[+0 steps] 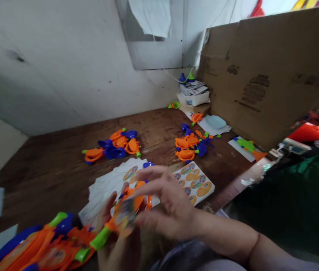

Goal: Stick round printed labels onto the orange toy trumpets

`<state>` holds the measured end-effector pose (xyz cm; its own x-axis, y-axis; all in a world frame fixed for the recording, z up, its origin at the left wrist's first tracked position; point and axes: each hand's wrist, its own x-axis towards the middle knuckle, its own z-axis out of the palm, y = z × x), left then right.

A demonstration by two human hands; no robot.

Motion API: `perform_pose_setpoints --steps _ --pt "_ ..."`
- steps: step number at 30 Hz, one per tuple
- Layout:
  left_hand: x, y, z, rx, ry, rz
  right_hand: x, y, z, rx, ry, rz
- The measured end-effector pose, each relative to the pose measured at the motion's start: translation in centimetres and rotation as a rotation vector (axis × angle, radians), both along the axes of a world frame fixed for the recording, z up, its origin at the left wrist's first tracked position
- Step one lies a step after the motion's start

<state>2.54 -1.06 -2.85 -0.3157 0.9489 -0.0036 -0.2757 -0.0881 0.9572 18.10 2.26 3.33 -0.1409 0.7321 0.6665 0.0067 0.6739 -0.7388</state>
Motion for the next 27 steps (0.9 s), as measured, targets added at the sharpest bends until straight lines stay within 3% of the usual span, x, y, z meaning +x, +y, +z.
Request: perform_pose_setpoints --steps 4,7,17,27 --pt "1.1 -0.2 1.1 0.049 -0.15 -0.044 1.0 0.4 0.2 -0.417 0.277 0.028" --pt "1.2 -0.1 1.5 0.159 -0.105 -0.14 0.7 0.2 -0.1 -0.521 0.291 0.036" --pt "1.0 -0.7 1.6 0.308 0.078 -0.168 -1.5 -1.1 -0.9 -0.401 0.348 -0.127" --pt "1.2 -0.7 1.9 0.255 0.055 -0.129 -2.4 -1.5 -1.6 -0.338 0.304 -0.156"
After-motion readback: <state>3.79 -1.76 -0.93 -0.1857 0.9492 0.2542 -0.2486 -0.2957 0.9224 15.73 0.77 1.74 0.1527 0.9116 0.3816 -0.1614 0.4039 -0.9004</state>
